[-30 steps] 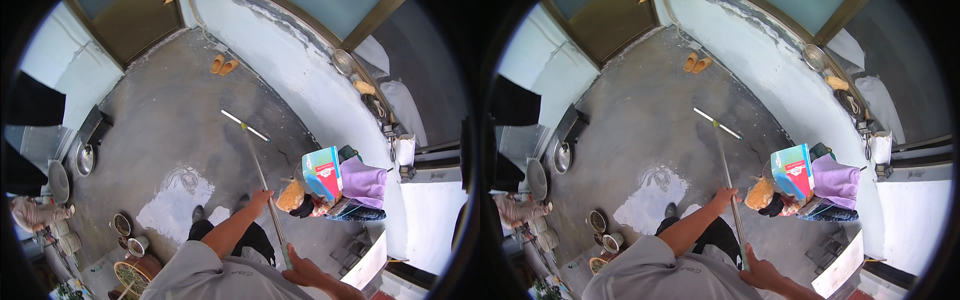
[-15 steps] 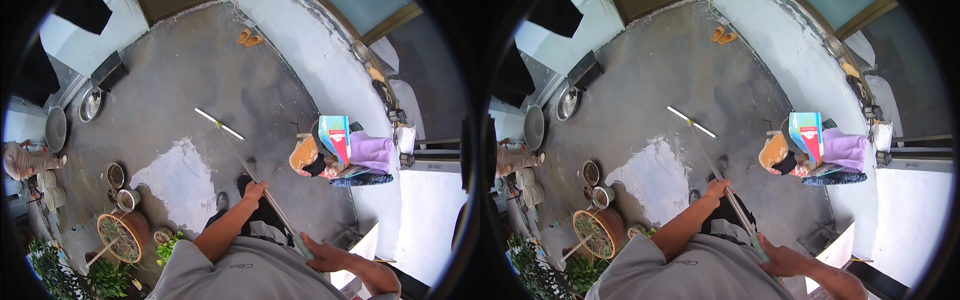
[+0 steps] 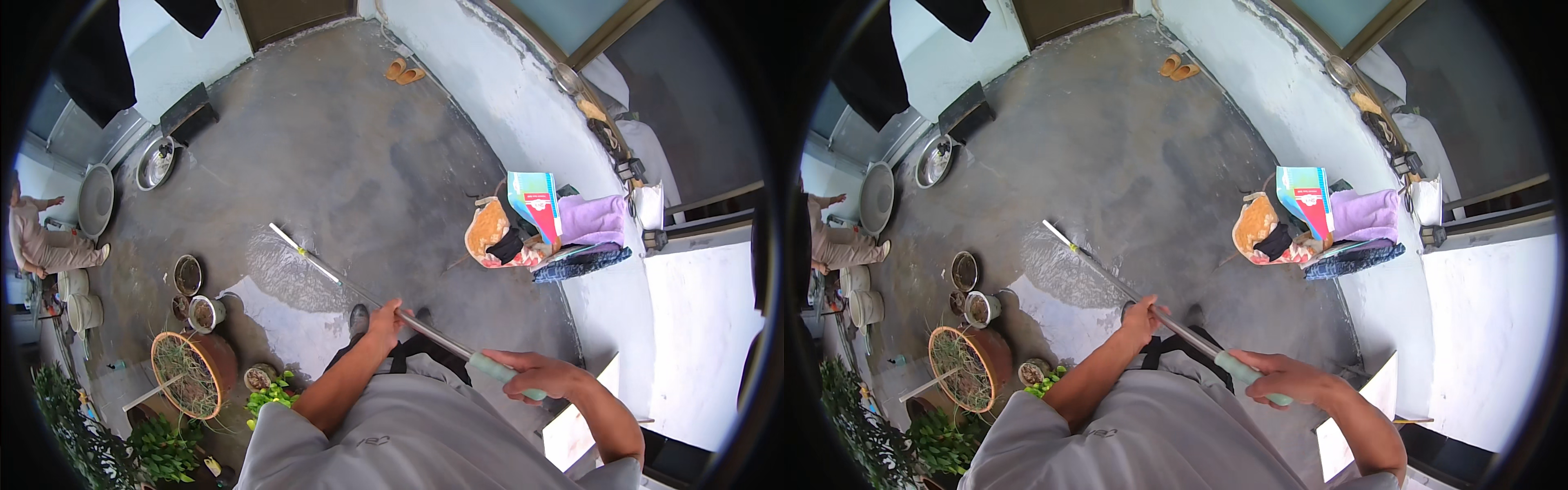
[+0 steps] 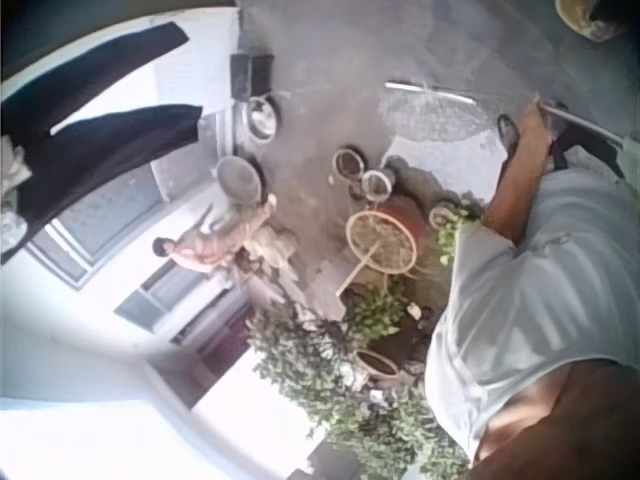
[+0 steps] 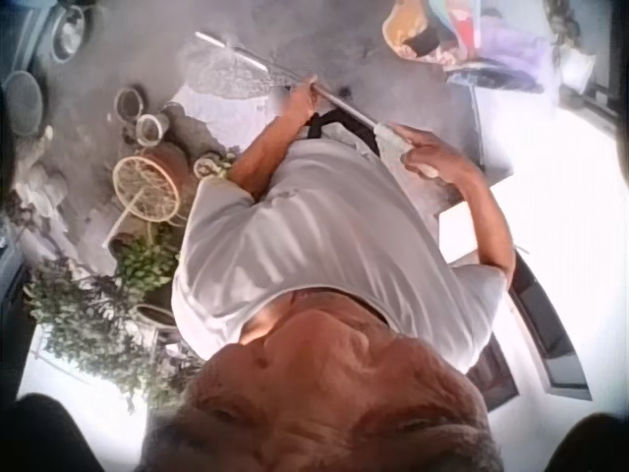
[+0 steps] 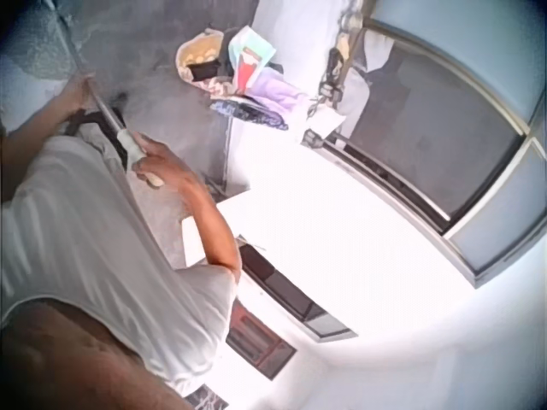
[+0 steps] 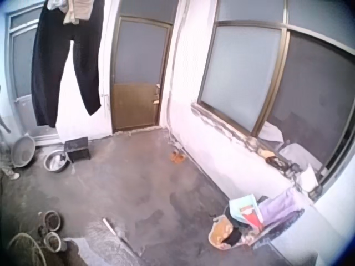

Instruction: The person uses a squeegee to push water and debris across a wet concrete patio. They move around potted plants and buckets, sweeping water toward a drain area while another person works nearby with a basin.

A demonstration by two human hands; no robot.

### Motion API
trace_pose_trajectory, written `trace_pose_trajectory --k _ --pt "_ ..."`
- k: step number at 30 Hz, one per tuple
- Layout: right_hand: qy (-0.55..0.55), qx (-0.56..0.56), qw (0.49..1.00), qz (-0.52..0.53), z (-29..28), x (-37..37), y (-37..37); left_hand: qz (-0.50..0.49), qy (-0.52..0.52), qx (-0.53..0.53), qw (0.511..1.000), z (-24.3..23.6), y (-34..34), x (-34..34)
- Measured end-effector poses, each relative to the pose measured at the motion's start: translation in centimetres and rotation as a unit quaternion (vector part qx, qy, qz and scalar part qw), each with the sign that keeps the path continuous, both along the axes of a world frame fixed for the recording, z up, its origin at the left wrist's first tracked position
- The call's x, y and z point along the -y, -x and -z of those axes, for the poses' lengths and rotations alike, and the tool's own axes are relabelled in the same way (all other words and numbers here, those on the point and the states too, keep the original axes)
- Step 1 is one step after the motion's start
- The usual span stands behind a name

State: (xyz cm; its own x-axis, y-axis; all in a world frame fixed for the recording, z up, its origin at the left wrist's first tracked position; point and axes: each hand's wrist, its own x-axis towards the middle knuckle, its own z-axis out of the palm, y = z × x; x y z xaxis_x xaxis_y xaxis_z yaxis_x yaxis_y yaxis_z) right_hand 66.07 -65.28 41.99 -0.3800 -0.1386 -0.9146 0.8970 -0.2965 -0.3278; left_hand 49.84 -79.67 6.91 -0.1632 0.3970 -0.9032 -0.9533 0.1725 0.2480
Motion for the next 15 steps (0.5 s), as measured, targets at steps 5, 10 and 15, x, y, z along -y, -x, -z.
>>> trace_pose_trajectory --k 5,10,15 --pt "-0.139 0.020 0.983 -0.120 -2.1 -3.5 -7.5 0.014 -0.070 0.037 0.997 0.0 -6.5 -6.8" --pt "-0.550 -0.073 0.756 -0.347 -2.4 -5.0 -18.3 0.036 -0.099 0.005 0.994 -1.7 -15.2 -18.0" --pt "-0.722 -0.082 0.595 -0.345 -2.7 -7.0 -20.1 -0.028 -0.123 -0.033 0.992 -3.5 -18.9 -26.8"
